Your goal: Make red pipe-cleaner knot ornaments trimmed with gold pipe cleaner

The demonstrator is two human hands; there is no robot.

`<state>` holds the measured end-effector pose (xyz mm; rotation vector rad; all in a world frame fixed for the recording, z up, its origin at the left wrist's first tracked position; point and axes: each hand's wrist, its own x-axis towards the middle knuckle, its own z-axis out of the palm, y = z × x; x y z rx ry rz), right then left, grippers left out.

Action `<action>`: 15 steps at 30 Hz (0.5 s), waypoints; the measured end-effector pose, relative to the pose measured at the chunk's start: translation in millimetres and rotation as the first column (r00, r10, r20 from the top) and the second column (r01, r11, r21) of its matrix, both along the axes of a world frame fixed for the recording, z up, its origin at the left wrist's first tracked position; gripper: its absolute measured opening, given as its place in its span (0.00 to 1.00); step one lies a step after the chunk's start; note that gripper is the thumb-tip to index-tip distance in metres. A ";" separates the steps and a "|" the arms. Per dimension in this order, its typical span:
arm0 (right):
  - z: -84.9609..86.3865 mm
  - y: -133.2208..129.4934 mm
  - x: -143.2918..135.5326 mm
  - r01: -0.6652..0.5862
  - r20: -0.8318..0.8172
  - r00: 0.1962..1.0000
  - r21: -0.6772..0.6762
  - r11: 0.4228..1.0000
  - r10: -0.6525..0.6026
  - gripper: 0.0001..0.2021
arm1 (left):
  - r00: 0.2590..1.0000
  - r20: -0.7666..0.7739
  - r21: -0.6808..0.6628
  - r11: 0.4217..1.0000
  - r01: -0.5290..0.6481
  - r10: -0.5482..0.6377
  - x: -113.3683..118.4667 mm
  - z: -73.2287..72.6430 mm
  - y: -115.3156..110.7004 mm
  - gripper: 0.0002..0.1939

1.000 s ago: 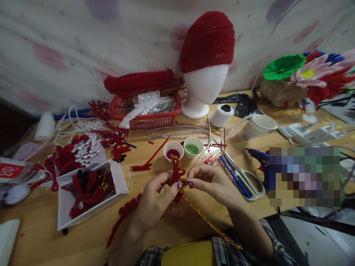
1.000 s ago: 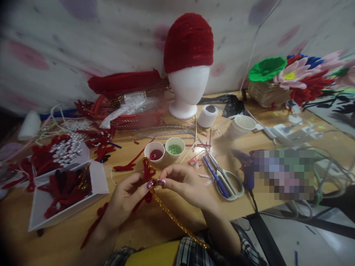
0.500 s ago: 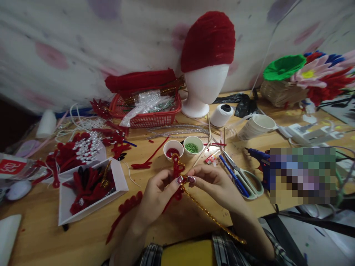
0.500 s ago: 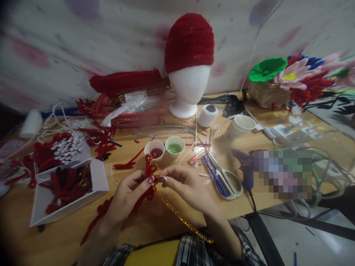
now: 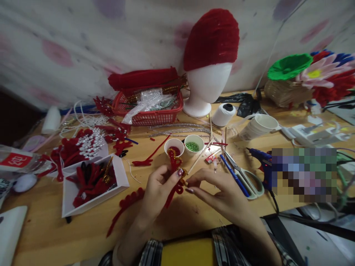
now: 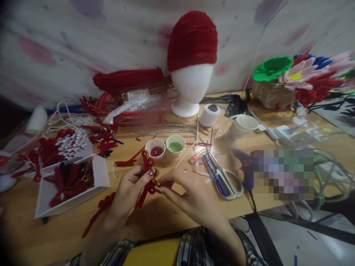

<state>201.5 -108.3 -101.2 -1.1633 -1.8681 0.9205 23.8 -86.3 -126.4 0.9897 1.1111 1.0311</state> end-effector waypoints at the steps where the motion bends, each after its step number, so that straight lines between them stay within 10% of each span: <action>1: 0.8 0.3 1.0 -0.021 0.016 1.000 -0.011 1.000 0.021 0.06 | 1.000 -0.014 0.009 1.000 0.005 -0.004 0.3 -0.1 0.0 0.07; 15: -6.0 4.6 2.8 -0.010 0.135 0.991 0.185 0.983 -0.016 0.07 | 1.000 -0.017 -0.065 0.998 -0.021 0.020 2.4 -0.2 1.8 0.10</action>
